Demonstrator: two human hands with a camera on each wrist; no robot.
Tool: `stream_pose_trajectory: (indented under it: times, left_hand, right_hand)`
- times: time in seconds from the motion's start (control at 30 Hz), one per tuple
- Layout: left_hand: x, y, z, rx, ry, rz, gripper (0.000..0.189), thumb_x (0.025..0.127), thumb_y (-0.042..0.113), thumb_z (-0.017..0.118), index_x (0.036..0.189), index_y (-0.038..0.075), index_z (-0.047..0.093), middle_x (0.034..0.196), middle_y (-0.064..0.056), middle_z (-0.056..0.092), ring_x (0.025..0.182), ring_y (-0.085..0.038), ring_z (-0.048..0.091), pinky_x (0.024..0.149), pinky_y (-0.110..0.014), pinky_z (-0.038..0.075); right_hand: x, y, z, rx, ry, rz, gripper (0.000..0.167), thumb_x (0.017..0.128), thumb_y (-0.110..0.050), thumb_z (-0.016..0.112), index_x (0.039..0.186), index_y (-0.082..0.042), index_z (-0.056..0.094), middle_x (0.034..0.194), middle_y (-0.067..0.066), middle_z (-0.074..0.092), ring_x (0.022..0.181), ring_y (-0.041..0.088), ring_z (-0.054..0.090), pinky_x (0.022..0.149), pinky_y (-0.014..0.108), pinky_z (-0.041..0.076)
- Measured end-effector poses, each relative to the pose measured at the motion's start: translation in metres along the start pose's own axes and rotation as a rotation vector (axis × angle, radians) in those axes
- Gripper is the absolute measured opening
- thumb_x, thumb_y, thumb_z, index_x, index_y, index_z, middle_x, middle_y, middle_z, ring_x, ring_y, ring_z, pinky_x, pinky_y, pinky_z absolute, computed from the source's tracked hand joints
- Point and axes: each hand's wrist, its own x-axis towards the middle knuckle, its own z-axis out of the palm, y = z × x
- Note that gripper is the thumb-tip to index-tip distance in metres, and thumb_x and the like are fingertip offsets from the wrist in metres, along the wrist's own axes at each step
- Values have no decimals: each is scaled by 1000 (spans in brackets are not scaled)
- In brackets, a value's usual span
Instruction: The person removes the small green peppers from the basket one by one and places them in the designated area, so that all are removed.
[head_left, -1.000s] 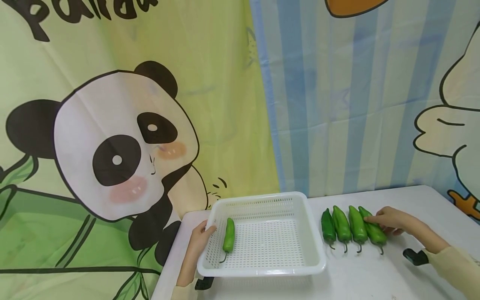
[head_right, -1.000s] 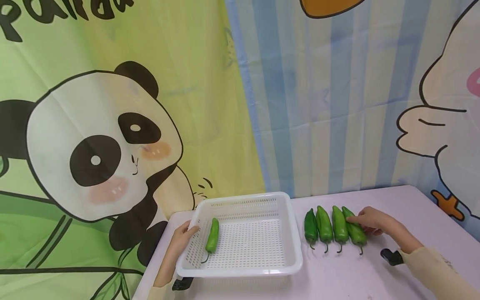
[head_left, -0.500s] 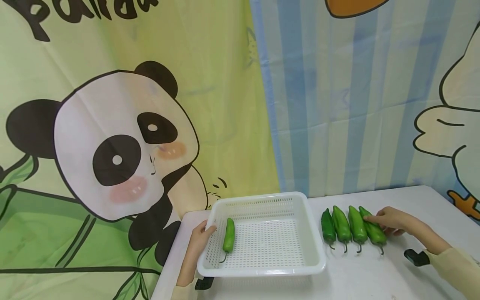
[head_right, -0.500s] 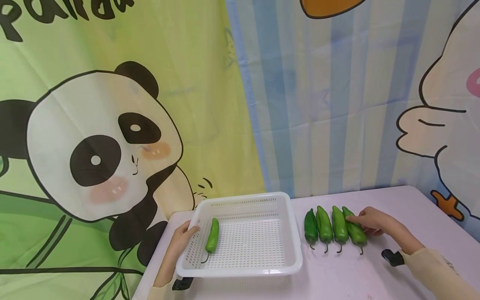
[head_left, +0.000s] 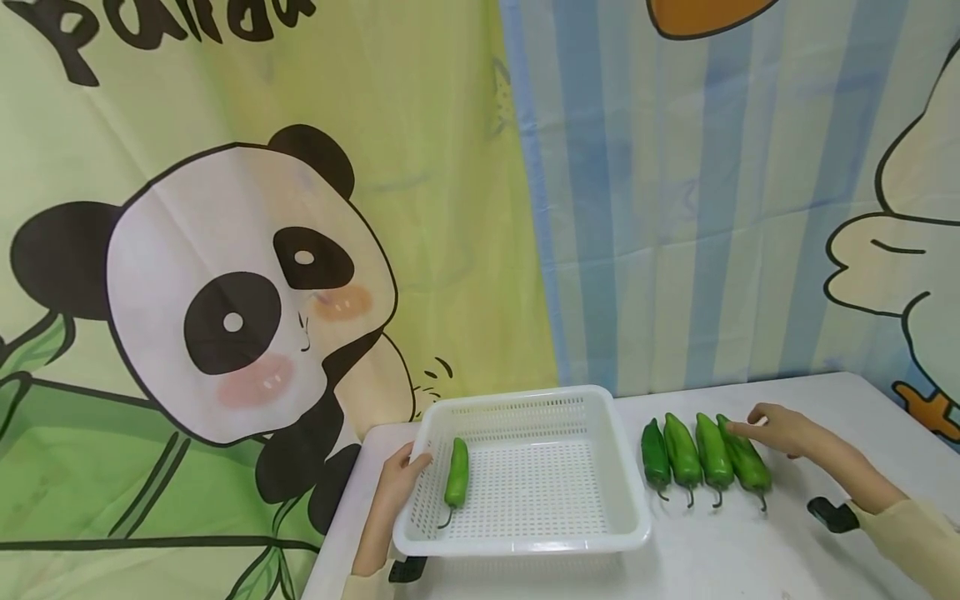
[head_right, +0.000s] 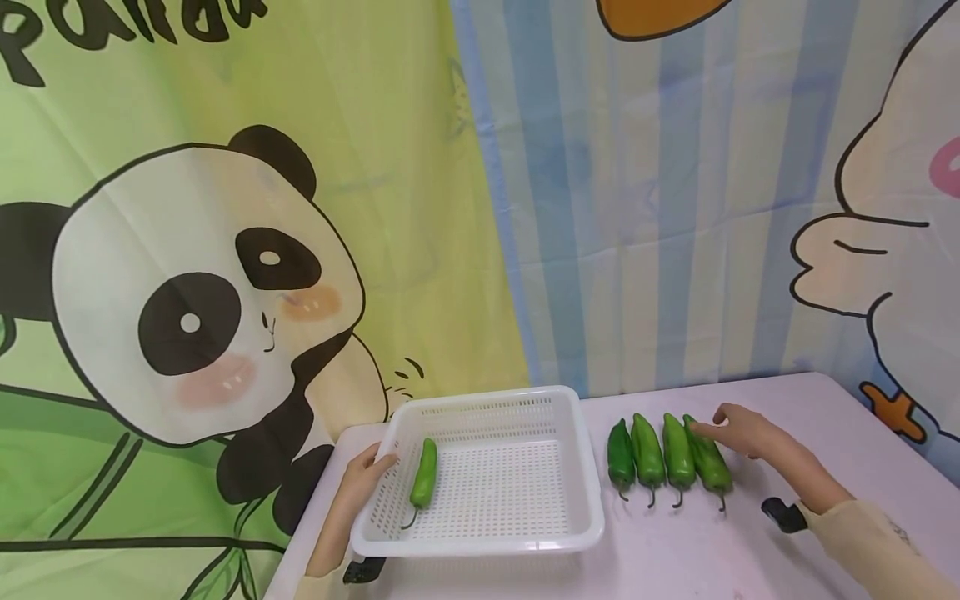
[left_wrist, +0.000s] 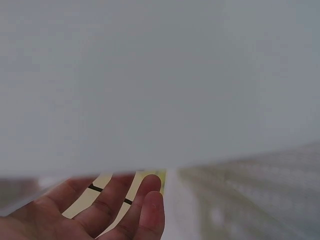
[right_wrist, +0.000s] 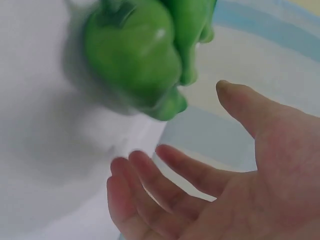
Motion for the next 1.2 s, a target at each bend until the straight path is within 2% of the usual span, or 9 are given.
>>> stream_pose_trajectory:
  times: [0.07, 0.17, 0.4, 0.63, 0.73, 0.97, 1.2]
  left_hand:
    - [1, -1, 0, 1, 1, 0, 50, 102, 23, 56, 147, 2, 48, 133, -31, 61, 99, -38, 73, 72, -41, 66]
    - [1, -2, 0, 2, 2, -2, 50, 102, 23, 56, 147, 2, 48, 133, -31, 61, 98, -38, 73, 71, -41, 66]
    - [-1, -1, 0, -7, 1, 1, 51, 101, 24, 57, 146, 2, 48, 133, -30, 61, 97, -36, 74, 72, -41, 66]
    - [-2, 1, 0, -7, -5, 5, 50, 101, 23, 57, 146, 2, 49, 131, -30, 62, 96, -34, 74, 72, -41, 66]
    - [-2, 2, 0, -11, -8, 3, 50, 101, 23, 57, 146, 2, 49, 131, -30, 62, 96, -34, 74, 72, -41, 66]
    - [-1, 1, 0, -10, -4, -4, 50, 101, 23, 58, 146, 2, 49, 129, -31, 63, 95, -35, 74, 71, -41, 66]
    - [0, 1, 1, -17, 5, -17, 50, 101, 24, 58, 146, 3, 50, 130, -30, 62, 95, -34, 74, 71, -40, 66]
  right_hand:
    - [-2, -6, 0, -41, 39, -31, 79, 99, -56, 53, 121, 20, 49, 112, 41, 58, 94, 44, 63, 70, 48, 58]
    - [-6, -18, 0, -56, 76, -68, 75, 99, -52, 54, 121, 19, 50, 108, 39, 61, 96, 47, 62, 75, 53, 57]
    - [-13, -46, 0, -23, 111, -139, 70, 99, -49, 57, 123, 17, 51, 109, 36, 62, 96, 45, 63, 74, 51, 58]
    - [-23, -81, 4, -8, 130, -224, 66, 97, -46, 62, 125, 13, 54, 108, 26, 66, 94, 35, 65, 74, 47, 59]
    - [-28, -94, 6, -9, 137, -262, 65, 97, -45, 63, 127, 12, 55, 111, 25, 66, 98, 36, 65, 75, 48, 59]
    - [-41, -124, 11, 44, 88, -281, 68, 94, -52, 65, 131, 4, 55, 120, 21, 65, 105, 36, 64, 78, 47, 59]
    - [-54, -155, 15, 80, 45, -353, 66, 91, -52, 68, 132, -1, 56, 120, 13, 65, 107, 33, 65, 79, 45, 59]
